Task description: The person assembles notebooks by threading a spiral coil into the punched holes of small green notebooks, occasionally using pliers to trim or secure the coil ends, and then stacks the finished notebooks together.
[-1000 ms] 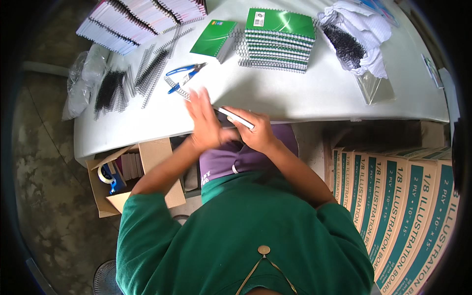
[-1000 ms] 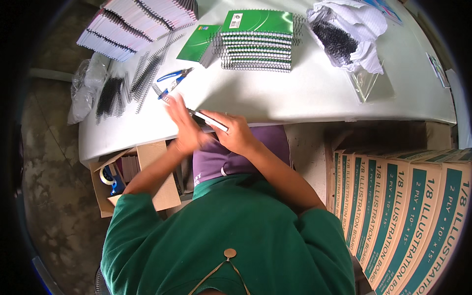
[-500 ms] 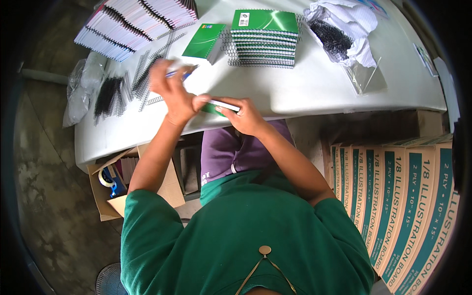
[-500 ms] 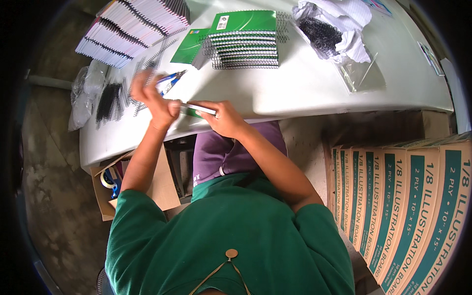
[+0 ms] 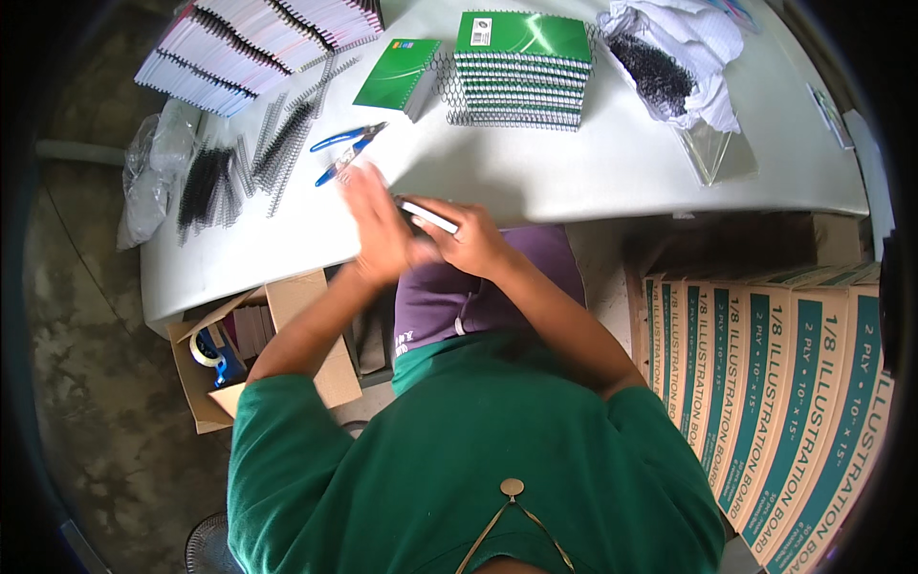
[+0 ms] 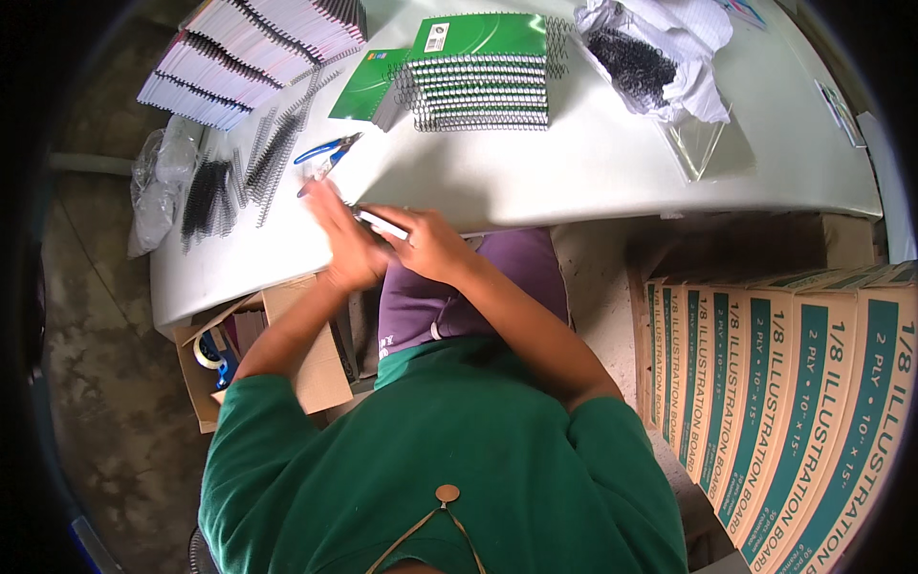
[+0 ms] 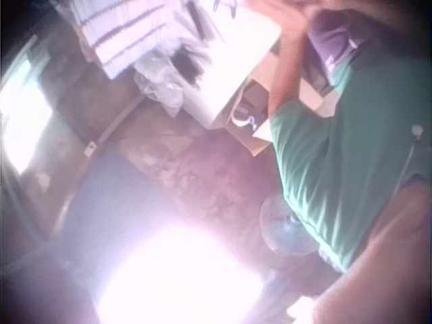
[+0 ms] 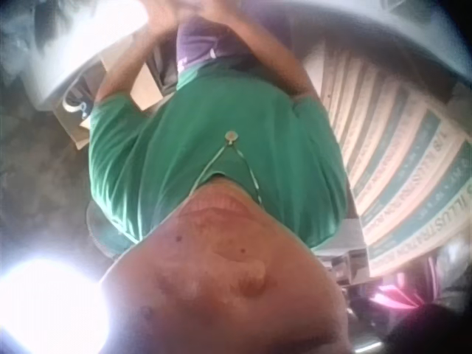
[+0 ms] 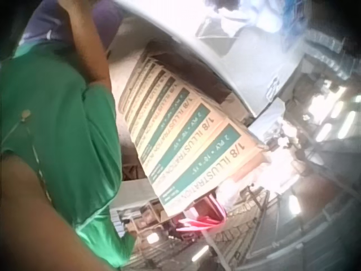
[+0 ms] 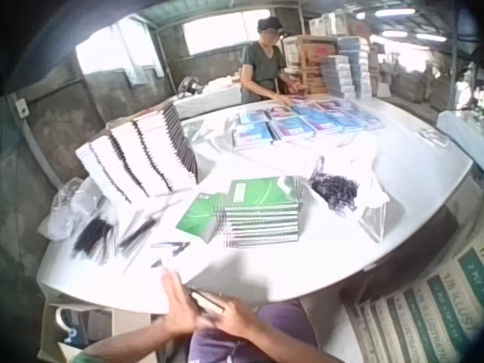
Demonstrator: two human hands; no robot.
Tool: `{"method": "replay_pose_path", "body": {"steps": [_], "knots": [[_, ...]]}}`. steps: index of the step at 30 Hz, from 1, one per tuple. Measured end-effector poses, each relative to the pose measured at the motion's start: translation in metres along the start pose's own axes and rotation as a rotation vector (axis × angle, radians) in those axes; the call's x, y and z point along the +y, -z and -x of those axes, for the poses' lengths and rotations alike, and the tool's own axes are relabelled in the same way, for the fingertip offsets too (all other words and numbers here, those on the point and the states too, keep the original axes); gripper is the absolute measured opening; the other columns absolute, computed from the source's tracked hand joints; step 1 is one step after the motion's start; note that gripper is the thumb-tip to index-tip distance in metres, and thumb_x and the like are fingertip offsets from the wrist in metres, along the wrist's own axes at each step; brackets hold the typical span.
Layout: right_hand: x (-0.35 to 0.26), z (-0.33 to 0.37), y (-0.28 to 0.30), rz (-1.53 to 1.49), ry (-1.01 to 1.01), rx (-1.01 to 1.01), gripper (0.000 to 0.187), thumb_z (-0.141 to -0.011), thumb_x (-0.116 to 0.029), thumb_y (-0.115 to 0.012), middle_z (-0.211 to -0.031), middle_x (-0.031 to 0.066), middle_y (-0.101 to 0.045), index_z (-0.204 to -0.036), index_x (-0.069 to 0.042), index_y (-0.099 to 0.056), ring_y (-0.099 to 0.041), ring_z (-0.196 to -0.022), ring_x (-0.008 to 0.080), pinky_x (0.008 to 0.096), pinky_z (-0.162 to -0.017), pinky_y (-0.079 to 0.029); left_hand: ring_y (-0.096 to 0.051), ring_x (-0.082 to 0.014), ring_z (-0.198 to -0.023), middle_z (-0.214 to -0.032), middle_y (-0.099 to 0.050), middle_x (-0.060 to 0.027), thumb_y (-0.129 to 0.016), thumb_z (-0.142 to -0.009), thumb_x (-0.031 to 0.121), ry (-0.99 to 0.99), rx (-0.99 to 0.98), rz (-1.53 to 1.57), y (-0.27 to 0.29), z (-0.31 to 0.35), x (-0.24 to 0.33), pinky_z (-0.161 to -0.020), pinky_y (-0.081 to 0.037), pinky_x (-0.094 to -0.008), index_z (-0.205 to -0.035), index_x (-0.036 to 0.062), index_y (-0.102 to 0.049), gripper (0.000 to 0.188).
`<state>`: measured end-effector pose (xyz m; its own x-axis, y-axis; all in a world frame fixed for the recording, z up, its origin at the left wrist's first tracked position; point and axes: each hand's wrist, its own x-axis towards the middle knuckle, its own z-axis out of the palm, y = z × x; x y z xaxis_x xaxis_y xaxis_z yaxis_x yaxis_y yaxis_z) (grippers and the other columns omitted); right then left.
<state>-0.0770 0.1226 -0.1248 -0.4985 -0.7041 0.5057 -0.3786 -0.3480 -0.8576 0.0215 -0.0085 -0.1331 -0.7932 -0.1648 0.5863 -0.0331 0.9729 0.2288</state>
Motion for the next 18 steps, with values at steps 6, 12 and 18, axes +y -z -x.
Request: {"method": "replay_pose_path", "body": {"steps": [6, 12, 18], "knots": [[0.003, 0.0, 0.002, 0.13, 0.085, -0.101, 0.051, -0.07, 0.003, -0.056, -0.106, 0.014, -0.062, -0.12, -0.009, -0.052, -0.06, -0.094, 0.0337, 0.0382, -0.079, -0.05, 0.005, -0.05, -0.131, -0.141, 0.004, -0.0345, -0.025, -0.063, 0.088, -0.147, 0.284, -0.185, 0.028, -0.043, 0.003, -0.1, 0.005, -0.0625, -0.136, -0.0126, -0.01, 0.125], [0.009, 0.002, 0.0, 0.099, 0.01, -0.117, 0.045, -0.073, -0.004, -0.059, -0.108, 0.0148, -0.061, -0.117, -0.008, -0.055, -0.06, -0.094, 0.0332, 0.0371, -0.079, -0.05, 0.001, -0.0523, -0.13, -0.142, 0.0, -0.0347, -0.024, -0.064, 0.088, -0.436, -0.025, -0.161, -0.007, 0.017, 0.003, -0.099, 0.007, -0.0627, -0.137, -0.0115, 0.0, 0.125], [-0.002, -0.001, -0.003, 0.047, -0.038, -0.041, 0.036, -0.079, -0.002, -0.057, -0.105, 0.0179, -0.062, -0.115, -0.004, -0.056, -0.062, -0.091, 0.0327, 0.0356, -0.076, -0.051, -0.004, -0.055, -0.129, -0.139, -0.013, -0.0349, -0.037, -0.054, 0.089, 0.009, 0.307, -0.065, 0.004, -0.039, 0.001, -0.099, 0.004, -0.0641, -0.135, -0.0139, -0.01, 0.134]]}}
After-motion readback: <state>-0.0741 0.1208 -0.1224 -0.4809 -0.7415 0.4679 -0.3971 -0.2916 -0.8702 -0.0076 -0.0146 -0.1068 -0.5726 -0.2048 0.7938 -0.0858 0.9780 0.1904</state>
